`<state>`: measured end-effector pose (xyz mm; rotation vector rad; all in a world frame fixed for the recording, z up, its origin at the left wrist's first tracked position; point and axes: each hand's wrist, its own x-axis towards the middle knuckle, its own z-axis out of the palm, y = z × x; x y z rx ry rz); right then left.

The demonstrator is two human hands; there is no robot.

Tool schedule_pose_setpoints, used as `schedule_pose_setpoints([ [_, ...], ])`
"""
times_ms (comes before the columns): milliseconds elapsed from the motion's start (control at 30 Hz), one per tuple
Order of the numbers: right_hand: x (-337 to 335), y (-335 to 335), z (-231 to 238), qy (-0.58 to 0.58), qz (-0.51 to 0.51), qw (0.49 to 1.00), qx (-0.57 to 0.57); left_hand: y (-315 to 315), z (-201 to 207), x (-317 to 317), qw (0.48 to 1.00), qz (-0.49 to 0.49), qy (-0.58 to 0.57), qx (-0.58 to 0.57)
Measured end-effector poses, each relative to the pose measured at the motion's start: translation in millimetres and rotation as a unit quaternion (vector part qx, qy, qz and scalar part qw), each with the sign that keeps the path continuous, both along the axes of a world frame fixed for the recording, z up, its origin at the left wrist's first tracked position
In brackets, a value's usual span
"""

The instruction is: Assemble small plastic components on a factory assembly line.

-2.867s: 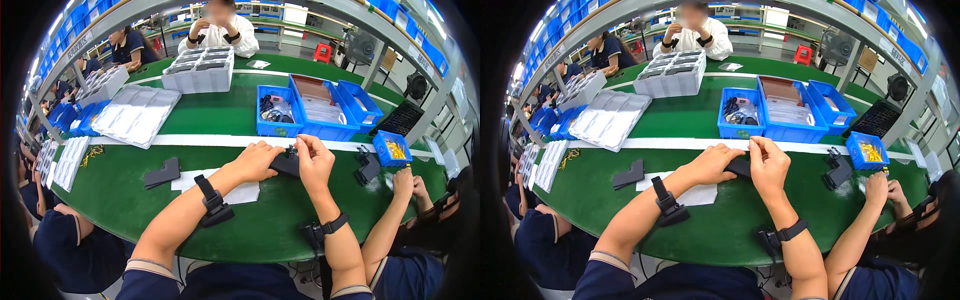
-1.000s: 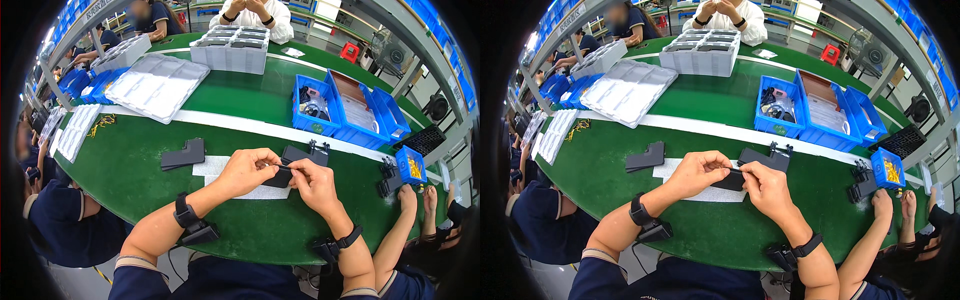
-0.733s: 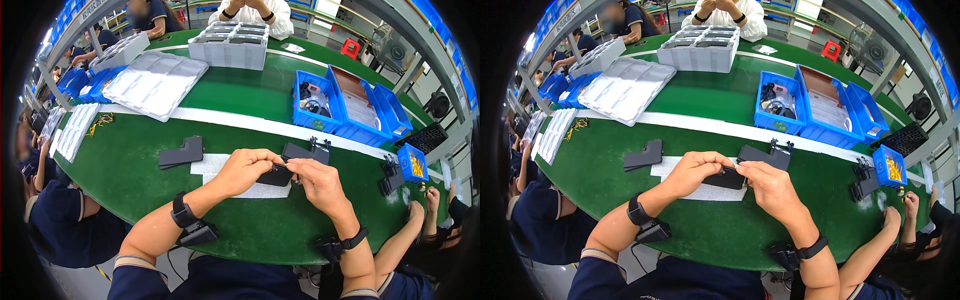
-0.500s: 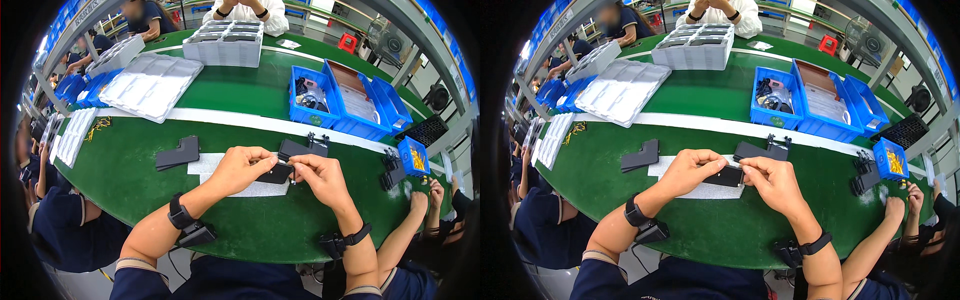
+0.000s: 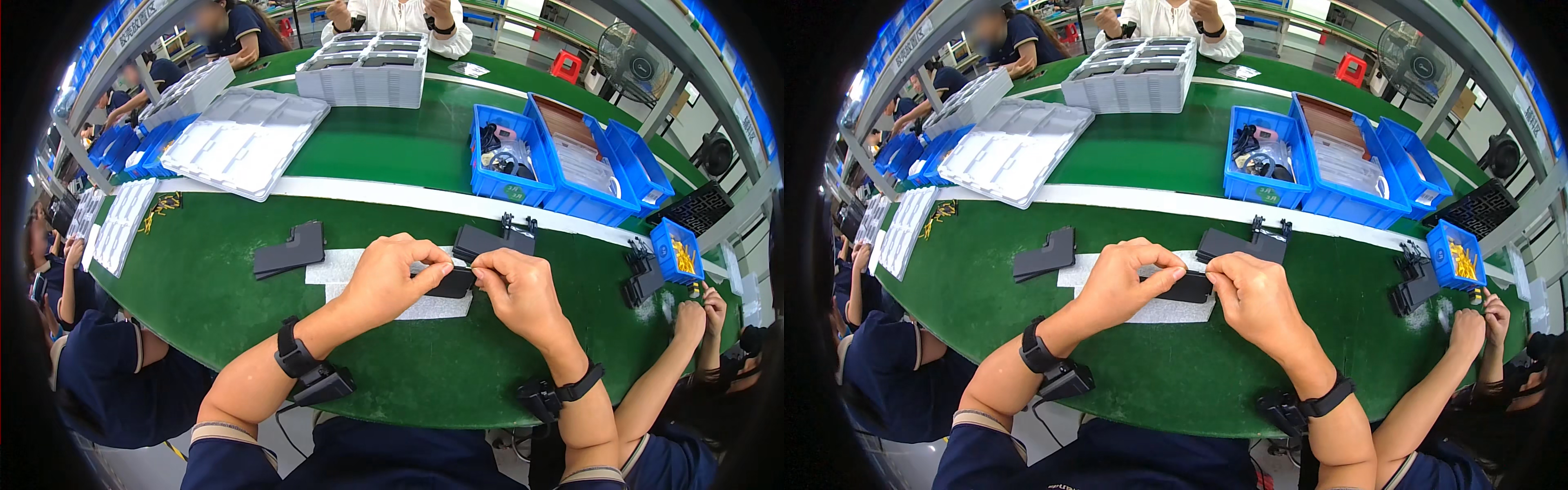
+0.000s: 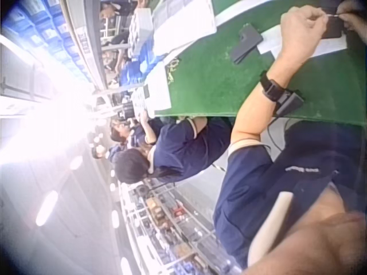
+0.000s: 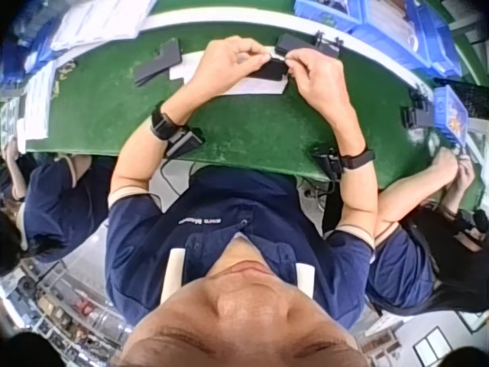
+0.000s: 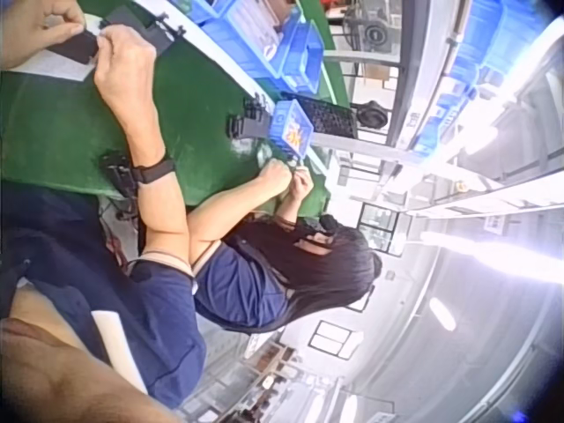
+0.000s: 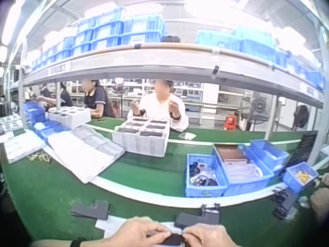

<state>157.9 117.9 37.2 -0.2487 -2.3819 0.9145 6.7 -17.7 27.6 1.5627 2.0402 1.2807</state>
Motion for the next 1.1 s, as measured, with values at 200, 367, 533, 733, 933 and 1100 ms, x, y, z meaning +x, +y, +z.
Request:
schedule_pose_setpoints([
  [200, -3.2, -5.7, -8.0, 0.020, 0.000, 0.999, 0.038, 0.9, 4.8, 8.7, 1.000, 0.002, 0.010, 0.020],
  [367, -2.2, -1.8, -21.8, -0.023, 0.032, 0.946, -0.321, -2.4, 3.2, 8.2, 0.995, -0.014, -0.099, -0.003],
  [533, -5.1, -13.4, -18.7, -0.005, -0.038, 0.986, -0.162, -2.3, -1.1, 8.2, 0.996, 0.026, -0.080, 0.020],
  [733, -12.9, -21.0, -28.5, 0.071, -0.037, 0.992, 0.098, -0.8, -1.0, 10.0, 0.996, 0.068, -0.052, 0.003],
  [933, -13.9, -22.8, -28.1, 0.085, -0.023, 0.992, 0.088, -0.2, -0.9, 12.1, 0.996, 0.074, -0.053, 0.002],
  [1100, -14.7, -20.8, -23.4, 0.069, -0.023, 0.996, 0.058, 2.1, -3.2, 10.2, 0.997, 0.066, -0.042, 0.019],
])
